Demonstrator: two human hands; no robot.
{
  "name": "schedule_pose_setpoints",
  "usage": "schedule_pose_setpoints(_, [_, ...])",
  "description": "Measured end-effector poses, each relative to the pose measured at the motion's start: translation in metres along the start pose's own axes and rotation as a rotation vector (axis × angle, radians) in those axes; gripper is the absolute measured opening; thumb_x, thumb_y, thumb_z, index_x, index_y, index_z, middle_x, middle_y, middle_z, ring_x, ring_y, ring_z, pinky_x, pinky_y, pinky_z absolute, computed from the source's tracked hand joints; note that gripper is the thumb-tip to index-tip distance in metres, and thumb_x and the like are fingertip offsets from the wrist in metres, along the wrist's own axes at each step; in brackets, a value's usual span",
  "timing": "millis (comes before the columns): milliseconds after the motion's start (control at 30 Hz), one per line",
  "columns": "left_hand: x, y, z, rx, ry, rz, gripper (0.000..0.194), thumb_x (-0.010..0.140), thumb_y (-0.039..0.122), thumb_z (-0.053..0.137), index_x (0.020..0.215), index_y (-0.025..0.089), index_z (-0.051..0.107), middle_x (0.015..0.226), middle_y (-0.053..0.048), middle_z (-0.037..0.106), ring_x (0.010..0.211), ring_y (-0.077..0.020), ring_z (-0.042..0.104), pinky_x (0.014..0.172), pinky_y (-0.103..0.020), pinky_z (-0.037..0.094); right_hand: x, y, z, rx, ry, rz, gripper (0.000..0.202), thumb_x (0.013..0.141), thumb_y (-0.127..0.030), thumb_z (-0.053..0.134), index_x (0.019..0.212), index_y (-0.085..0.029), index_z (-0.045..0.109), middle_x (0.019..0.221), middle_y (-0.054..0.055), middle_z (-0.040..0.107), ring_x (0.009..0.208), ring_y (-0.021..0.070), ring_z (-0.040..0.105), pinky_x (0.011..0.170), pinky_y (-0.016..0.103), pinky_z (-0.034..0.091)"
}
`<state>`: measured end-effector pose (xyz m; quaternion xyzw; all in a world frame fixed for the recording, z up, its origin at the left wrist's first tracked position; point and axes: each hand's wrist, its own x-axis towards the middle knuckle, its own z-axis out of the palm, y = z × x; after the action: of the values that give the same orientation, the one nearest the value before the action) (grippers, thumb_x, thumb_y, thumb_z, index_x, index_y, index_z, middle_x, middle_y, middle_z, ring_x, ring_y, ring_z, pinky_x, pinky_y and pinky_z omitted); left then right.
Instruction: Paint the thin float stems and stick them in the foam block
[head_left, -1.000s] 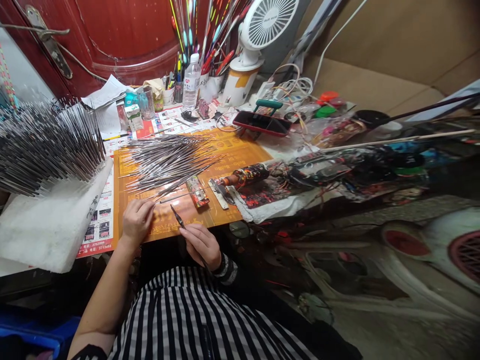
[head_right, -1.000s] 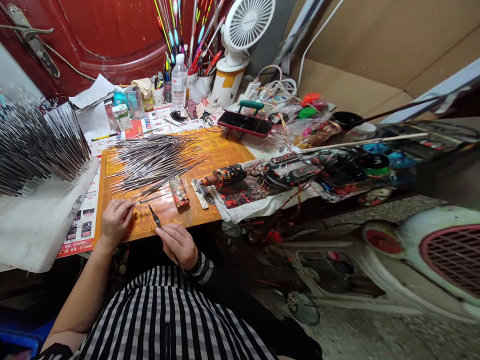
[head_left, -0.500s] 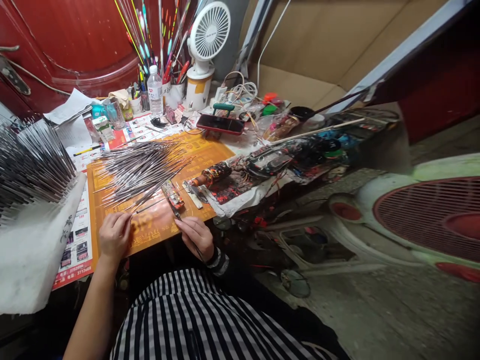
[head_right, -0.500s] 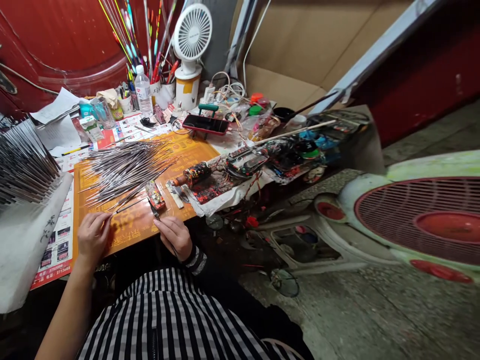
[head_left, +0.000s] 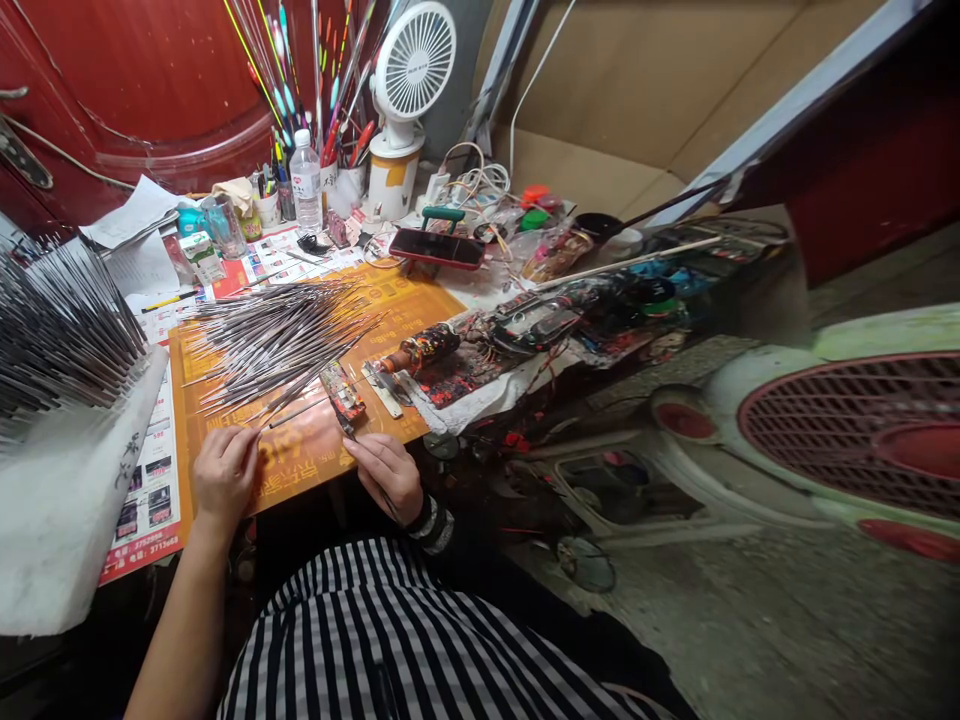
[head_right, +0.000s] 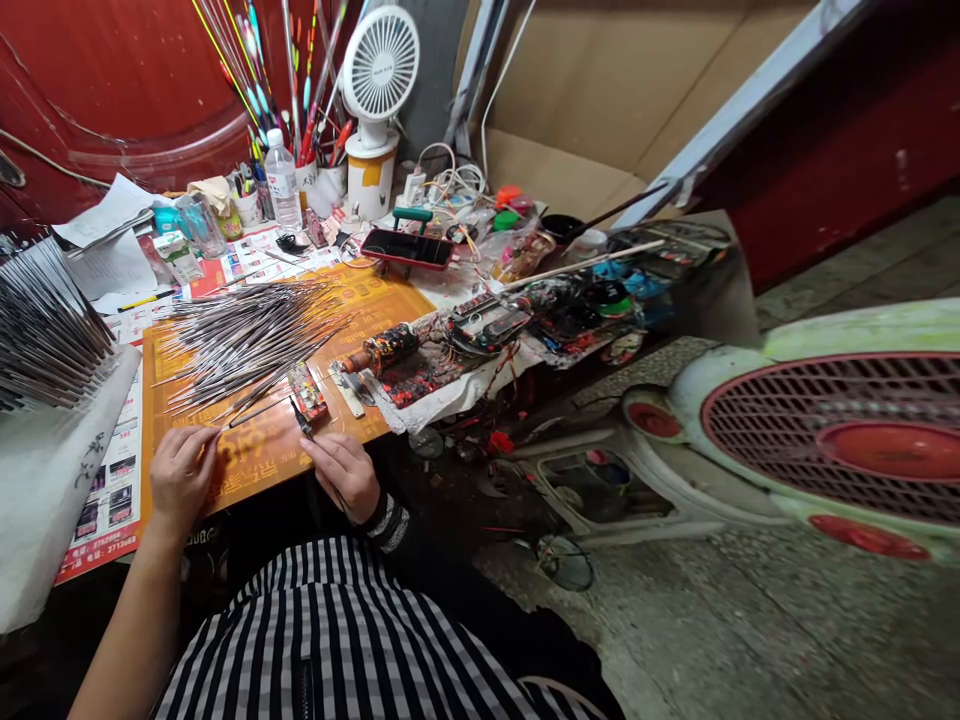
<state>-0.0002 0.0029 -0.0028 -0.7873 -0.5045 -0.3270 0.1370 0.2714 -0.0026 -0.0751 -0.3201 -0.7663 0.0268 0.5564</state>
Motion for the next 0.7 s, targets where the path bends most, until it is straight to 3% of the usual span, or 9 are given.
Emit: schedule_pose_setpoints(700, [0.0016,-0.0002,-0.0009,-0.013,0.002,-0.015,0.016,0.095,0.026,0.057,0.105,0.023,0.070,0.093,-0.006,0.071,0.083,-0.0196,0.063,0.078,-0.034,0.051,-0.0016,-0.0010,0.0026,-0.050,0.029,0.032,0.054,0.096,-0.010,0.051,0.148,-0.020,0.048,0.114,0.012,0.073,0.104,0.0234,0.070,0.090,0.042,0.061])
